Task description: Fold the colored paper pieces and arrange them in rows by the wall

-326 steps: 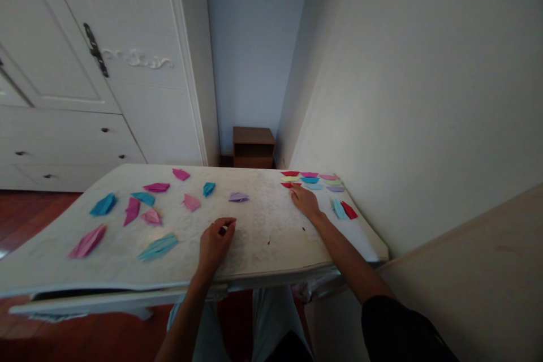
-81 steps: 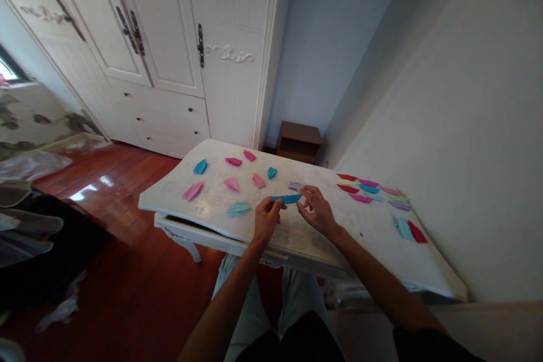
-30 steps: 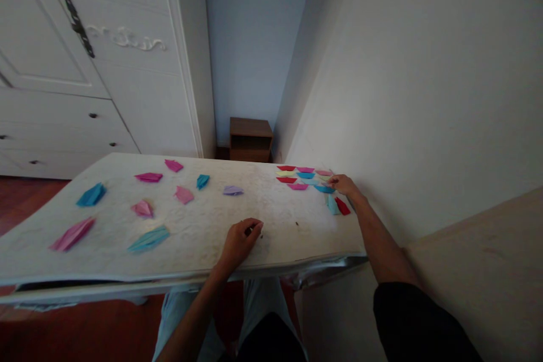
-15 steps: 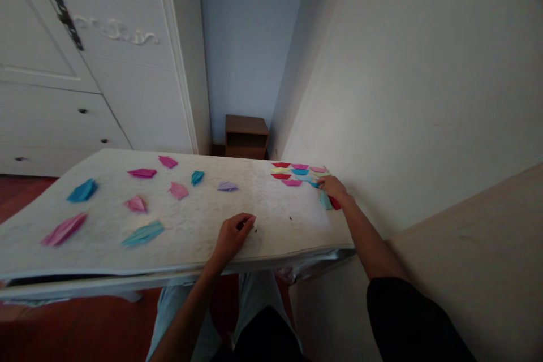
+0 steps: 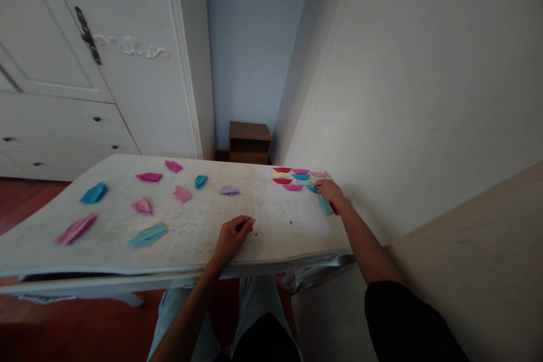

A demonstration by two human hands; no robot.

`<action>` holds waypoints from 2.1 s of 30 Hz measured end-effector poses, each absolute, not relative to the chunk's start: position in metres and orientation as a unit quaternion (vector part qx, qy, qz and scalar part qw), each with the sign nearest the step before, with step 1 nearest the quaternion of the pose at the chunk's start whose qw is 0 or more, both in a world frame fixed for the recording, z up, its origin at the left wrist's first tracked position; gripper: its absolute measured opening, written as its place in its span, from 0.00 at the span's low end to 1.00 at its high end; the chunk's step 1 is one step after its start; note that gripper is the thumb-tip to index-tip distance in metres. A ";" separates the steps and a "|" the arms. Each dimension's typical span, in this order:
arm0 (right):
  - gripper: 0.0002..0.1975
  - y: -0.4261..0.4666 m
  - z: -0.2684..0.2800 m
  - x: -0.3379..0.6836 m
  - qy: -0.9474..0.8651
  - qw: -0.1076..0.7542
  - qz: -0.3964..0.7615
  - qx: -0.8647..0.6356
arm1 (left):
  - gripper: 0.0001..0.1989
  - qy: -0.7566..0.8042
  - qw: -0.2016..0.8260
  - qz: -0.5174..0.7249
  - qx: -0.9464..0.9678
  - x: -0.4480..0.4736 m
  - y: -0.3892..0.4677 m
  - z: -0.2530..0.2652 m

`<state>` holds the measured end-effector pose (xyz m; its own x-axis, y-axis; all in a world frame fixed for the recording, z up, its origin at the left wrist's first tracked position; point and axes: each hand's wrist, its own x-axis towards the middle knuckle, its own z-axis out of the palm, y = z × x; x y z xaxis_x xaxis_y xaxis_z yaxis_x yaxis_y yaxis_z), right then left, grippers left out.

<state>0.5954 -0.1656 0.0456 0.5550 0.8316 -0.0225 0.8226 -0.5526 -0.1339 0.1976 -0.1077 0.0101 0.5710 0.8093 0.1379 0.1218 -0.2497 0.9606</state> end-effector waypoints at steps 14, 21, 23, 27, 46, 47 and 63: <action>0.17 -0.188 0.046 0.625 -0.318 0.051 0.000 -0.947 | 0.19 0.331 0.543 0.333 0.697 0.198 -0.110 0.014; 0.16 -0.184 0.041 0.624 -0.332 0.050 0.003 -0.942 | 0.19 0.334 0.547 0.330 0.693 0.197 -0.110 0.017; 0.16 -0.184 0.040 0.624 -0.336 0.049 0.008 -0.940 | 0.19 0.332 0.543 0.332 0.697 0.197 -0.110 0.017; 0.16 -0.182 0.039 0.623 -0.345 0.049 0.017 -0.937 | 0.19 0.336 0.540 0.330 0.697 0.197 -0.110 0.015; 0.16 -0.184 0.056 0.538 -0.472 0.196 -0.085 -0.855 | 0.16 0.322 0.537 0.335 0.704 0.196 -0.113 0.009; 0.15 -0.185 0.051 0.521 -0.506 0.236 -0.086 -0.825 | 0.16 0.322 0.538 0.337 0.702 0.196 -0.114 0.010; 0.22 -0.187 0.004 0.375 -0.554 0.384 0.142 -0.725 | 0.16 0.361 0.502 0.376 0.690 0.151 -0.087 0.015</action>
<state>0.3748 -0.1871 0.0038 0.3458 0.9121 0.2200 0.6942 -0.0909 -0.7141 0.1506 -0.0865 0.0153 0.4567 0.8758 0.1559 0.1206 -0.2346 0.9646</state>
